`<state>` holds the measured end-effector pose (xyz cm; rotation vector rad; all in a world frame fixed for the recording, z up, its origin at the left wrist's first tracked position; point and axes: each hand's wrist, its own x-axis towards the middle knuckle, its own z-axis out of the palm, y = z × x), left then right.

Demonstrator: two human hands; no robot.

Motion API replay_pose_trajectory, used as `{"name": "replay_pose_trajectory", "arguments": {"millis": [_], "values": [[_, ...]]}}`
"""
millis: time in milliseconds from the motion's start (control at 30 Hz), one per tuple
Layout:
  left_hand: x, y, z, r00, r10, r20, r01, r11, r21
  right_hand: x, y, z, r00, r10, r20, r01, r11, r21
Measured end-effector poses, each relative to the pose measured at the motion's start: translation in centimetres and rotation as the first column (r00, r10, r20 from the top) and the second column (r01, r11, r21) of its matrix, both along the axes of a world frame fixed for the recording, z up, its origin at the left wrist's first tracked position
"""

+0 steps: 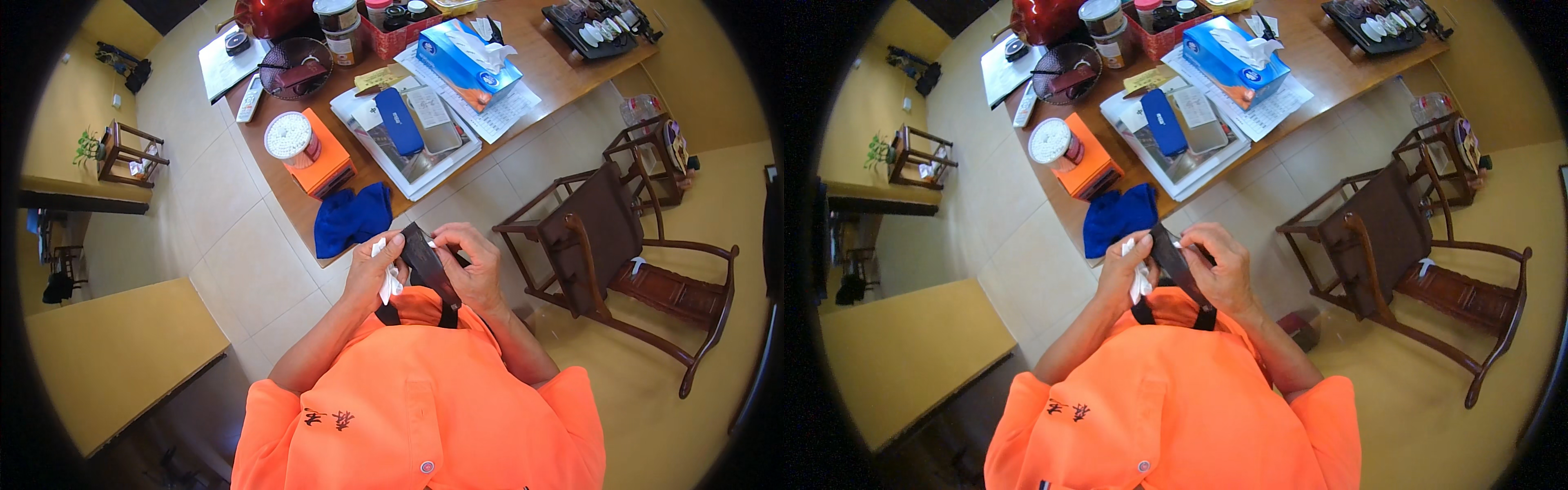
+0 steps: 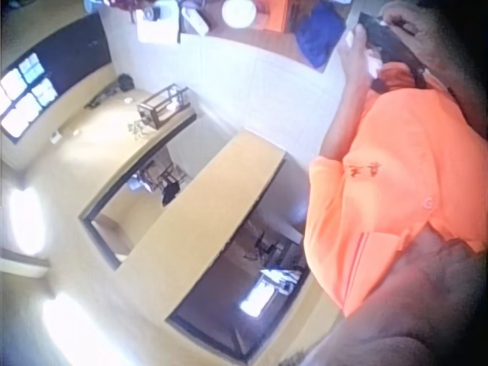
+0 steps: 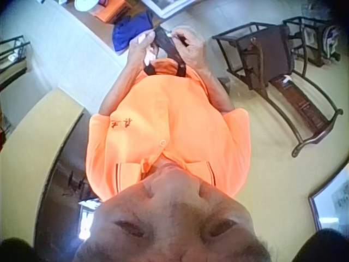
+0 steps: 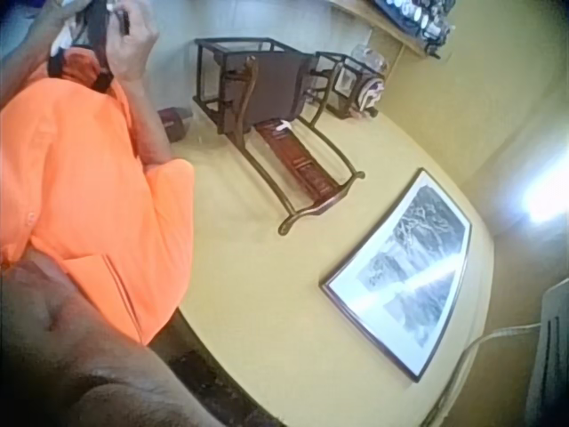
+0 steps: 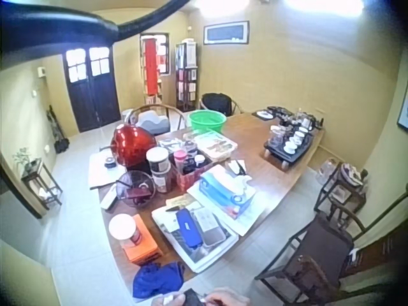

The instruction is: The person wipes a small black rectangular object with a white tissue and then uses a blue cloth to wipe the surface of a wooden table. The person moves around the table, cleaning different sections and handling various items like a green bowl and a red kettle.

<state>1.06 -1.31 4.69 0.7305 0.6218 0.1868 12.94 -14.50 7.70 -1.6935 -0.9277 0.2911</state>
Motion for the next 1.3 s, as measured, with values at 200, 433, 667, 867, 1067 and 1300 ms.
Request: {"name": "replay_pose_trajectory", "arguments": {"millis": [200, 433, 667, 867, 1067, 1300], "values": [[-0.1, -0.2, 0.1, 1.0, 0.01, -0.01, -0.008, 0.989, 0.145, 0.4, 0.5, -0.4, 0.995, 0.012, -0.097, -0.01, 1.0, 0.02], [-0.1, -0.3, 0.7, 0.997, 0.04, 0.071, -0.052, 0.984, 0.172, 0.8, 1.3, 0.4, 0.998, 0.008, -0.061, -0.006, 0.999, 0.047], [0.3, -0.7, 0.8, 0.995, 0.088, 0.051, -0.097, 0.969, 0.226, 0.9, 1.1, -0.5, 0.986, 0.019, -0.168, -0.022, 1.0, -0.018], [0.2, -0.5, 0.2, 0.998, 0.022, 0.066, -0.035, 0.978, 0.208, 1.4, 1.0, -0.6, 0.988, 0.089, -0.125, -0.092, 0.996, -0.016], [0.8, -0.7, 1.2, 0.999, 0.053, 0.01, -0.054, 0.982, 0.183, 1.4, 1.1, -0.8, 0.982, 0.076, -0.174, -0.082, 0.996, -0.029], [0.9, -0.5, 0.8, 0.999, 0.018, -0.033, -0.011, 0.979, 0.202, 1.3, 1.0, -1.7, 0.964, 0.029, -0.266, -0.037, 0.999, -0.026]]}}
